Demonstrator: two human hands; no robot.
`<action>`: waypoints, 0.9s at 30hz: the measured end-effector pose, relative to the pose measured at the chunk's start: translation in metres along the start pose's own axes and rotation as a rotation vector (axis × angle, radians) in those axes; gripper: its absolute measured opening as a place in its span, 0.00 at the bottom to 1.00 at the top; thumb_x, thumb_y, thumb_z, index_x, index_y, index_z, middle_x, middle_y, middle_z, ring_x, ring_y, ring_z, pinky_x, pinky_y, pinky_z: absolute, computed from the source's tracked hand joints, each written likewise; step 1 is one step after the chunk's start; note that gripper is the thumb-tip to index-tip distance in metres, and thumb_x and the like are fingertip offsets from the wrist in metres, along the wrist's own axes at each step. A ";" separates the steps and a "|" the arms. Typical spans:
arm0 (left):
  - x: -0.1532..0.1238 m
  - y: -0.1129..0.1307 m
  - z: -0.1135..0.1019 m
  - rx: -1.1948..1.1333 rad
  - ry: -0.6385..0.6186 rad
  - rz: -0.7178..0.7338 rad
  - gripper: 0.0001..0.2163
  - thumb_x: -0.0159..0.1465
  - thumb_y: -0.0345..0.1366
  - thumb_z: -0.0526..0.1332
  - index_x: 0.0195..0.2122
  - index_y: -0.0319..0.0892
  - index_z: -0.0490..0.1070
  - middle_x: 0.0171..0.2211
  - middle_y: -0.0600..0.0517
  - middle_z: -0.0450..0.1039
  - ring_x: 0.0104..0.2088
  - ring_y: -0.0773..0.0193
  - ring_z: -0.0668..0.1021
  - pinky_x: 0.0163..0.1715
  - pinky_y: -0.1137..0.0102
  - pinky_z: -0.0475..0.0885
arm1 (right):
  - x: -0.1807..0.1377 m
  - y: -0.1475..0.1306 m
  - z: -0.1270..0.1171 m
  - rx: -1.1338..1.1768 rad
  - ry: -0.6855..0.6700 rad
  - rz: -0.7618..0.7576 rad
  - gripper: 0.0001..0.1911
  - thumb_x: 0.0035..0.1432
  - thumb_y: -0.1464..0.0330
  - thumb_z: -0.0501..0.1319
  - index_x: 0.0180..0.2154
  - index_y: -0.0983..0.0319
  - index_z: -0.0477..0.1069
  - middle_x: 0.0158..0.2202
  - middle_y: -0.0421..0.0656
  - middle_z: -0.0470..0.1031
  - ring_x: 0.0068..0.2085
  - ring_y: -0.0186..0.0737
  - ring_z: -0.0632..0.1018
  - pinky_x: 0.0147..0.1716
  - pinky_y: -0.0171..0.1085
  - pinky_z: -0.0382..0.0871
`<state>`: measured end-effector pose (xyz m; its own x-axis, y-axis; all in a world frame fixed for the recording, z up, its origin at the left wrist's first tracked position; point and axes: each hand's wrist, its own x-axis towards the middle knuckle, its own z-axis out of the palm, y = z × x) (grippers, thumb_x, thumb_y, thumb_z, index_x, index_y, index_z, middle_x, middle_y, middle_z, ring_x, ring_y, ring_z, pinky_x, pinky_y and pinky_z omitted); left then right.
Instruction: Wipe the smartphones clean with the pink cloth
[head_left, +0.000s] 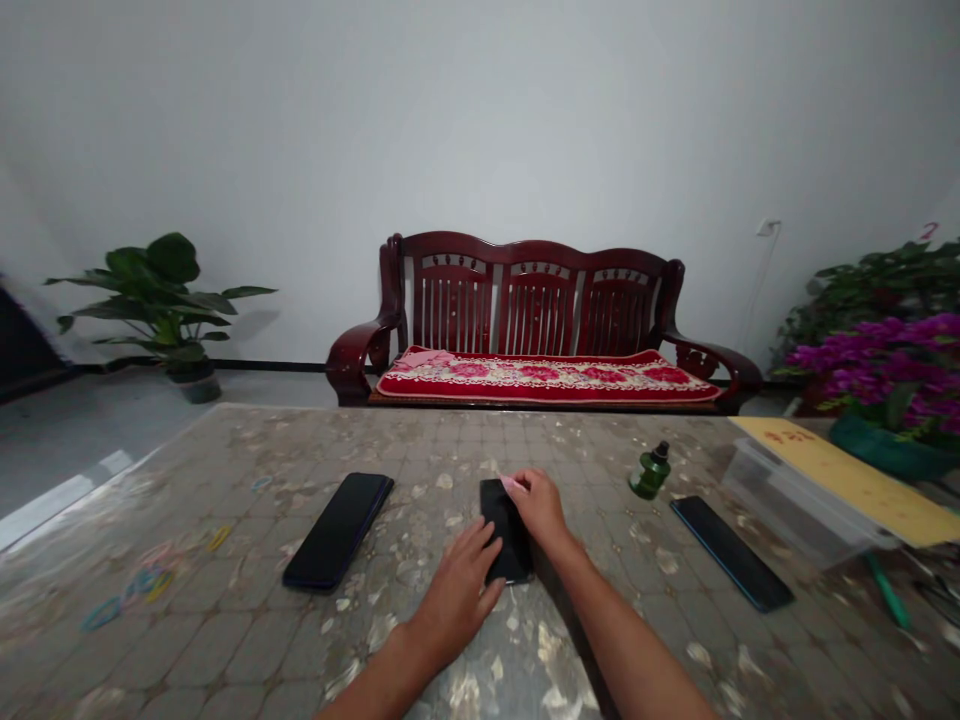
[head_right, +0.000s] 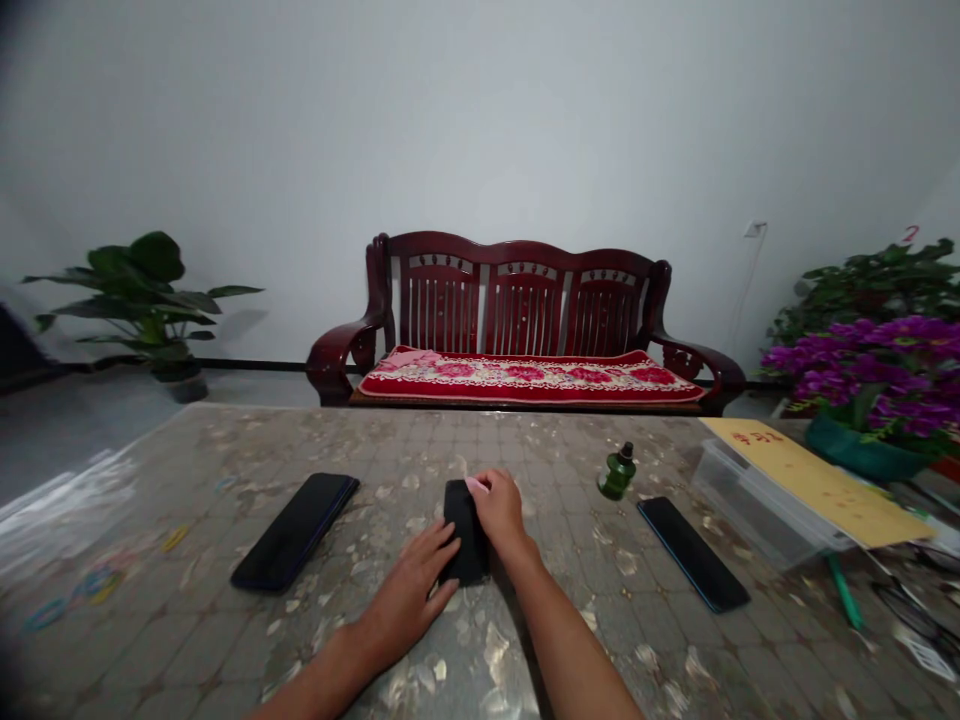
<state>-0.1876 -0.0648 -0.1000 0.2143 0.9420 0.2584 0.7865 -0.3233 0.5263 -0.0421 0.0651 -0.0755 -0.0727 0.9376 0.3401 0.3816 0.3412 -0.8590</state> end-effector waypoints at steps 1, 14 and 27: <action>0.001 0.001 -0.001 0.026 -0.010 0.009 0.22 0.61 0.32 0.62 0.58 0.43 0.71 0.63 0.40 0.66 0.64 0.44 0.66 0.64 0.44 0.59 | 0.001 -0.002 -0.001 -0.127 -0.023 -0.072 0.10 0.56 0.62 0.63 0.27 0.61 0.77 0.29 0.42 0.74 0.32 0.39 0.74 0.34 0.34 0.65; 0.000 0.002 0.011 0.204 0.017 0.062 0.20 0.63 0.34 0.64 0.57 0.43 0.71 0.61 0.40 0.69 0.61 0.46 0.71 0.61 0.51 0.67 | 0.008 -0.008 0.002 -0.689 -0.218 -0.207 0.10 0.64 0.70 0.59 0.33 0.61 0.77 0.36 0.45 0.75 0.35 0.38 0.76 0.34 0.32 0.65; 0.000 0.004 0.010 0.318 -0.010 0.100 0.21 0.63 0.34 0.65 0.58 0.39 0.69 0.60 0.40 0.69 0.60 0.48 0.72 0.59 0.54 0.70 | 0.016 -0.026 0.008 -0.730 -0.410 -0.137 0.10 0.66 0.66 0.58 0.37 0.60 0.78 0.40 0.45 0.75 0.40 0.38 0.76 0.38 0.31 0.64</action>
<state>-0.1787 -0.0656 -0.1059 0.3042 0.9081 0.2877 0.9022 -0.3716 0.2190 -0.0607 0.0722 -0.0508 -0.4365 0.8893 0.1366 0.8338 0.4568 -0.3099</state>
